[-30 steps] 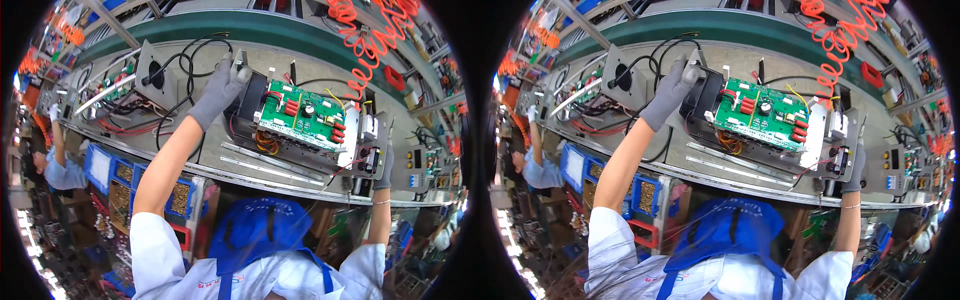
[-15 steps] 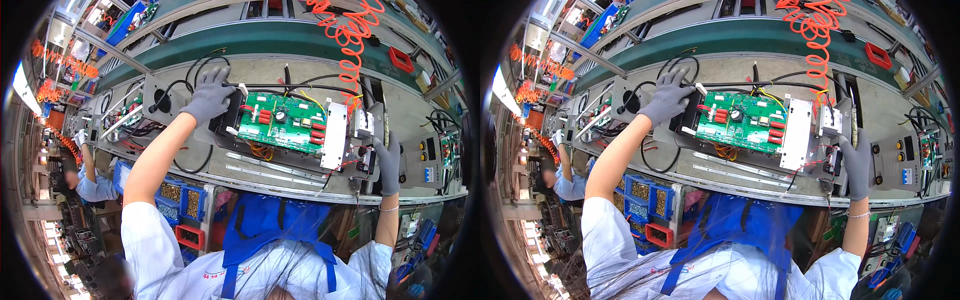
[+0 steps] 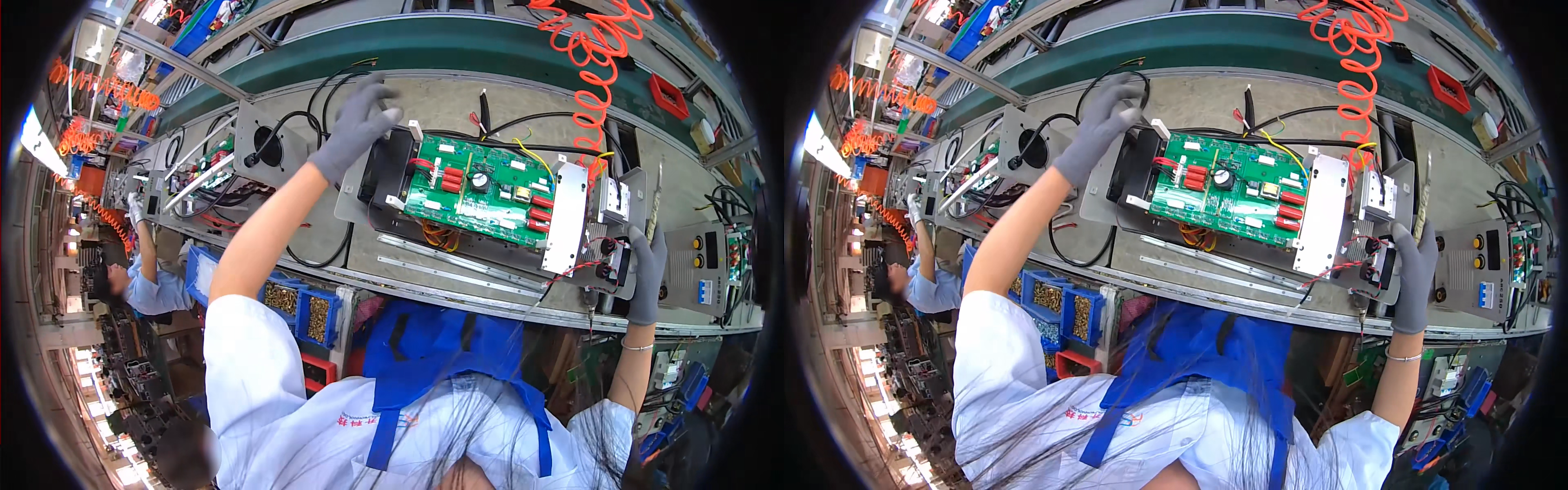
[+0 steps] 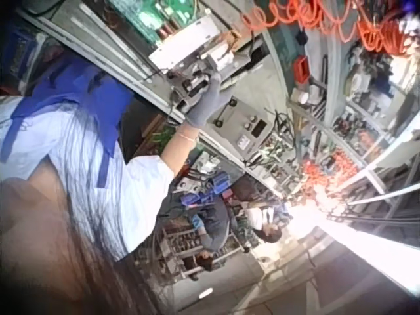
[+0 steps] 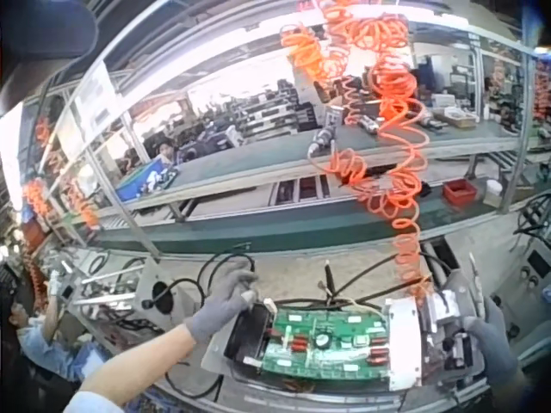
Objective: The person assembles an electronic device on a factory assembly line. They place a metal frame onto a circuit board, secure it with screws using a pneumatic screwdriver, and connect various wires to the board.
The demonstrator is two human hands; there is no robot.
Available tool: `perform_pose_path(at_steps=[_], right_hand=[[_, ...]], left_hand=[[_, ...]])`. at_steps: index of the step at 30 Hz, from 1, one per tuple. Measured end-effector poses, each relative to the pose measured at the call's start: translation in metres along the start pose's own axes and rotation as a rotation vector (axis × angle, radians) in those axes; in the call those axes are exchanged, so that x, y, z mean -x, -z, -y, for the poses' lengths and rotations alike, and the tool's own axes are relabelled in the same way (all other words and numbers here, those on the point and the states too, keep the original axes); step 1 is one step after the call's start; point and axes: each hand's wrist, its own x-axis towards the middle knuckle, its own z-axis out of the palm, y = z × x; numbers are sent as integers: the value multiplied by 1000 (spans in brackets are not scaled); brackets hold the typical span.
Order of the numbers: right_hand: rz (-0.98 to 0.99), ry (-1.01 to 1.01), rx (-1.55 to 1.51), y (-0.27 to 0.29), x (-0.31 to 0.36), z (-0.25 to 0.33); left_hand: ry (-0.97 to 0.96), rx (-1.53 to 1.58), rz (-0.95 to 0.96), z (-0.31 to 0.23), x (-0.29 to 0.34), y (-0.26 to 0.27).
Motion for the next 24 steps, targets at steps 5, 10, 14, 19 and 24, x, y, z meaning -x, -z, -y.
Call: perform_pose_path(at_steps=[5, 10, 14, 19, 24], right_hand=[[-157, -87, -111, -15, 2, -25], [-206, -109, -183, -21, 7, -2], [-320, 52, 125, -22, 15, 30], [-95, 258, 7, -75, 75, 87], [954, 399, 433, -199, 154, 82]], left_hand=[[293, 230, -101, 0, 16, -20], [187, 194, -143, -4, 6, -21], [119, 284, -378, -3, 12, -7], [-21, 225, -550, -84, 112, 7], [501, 833, -267, -110, 223, -100]])
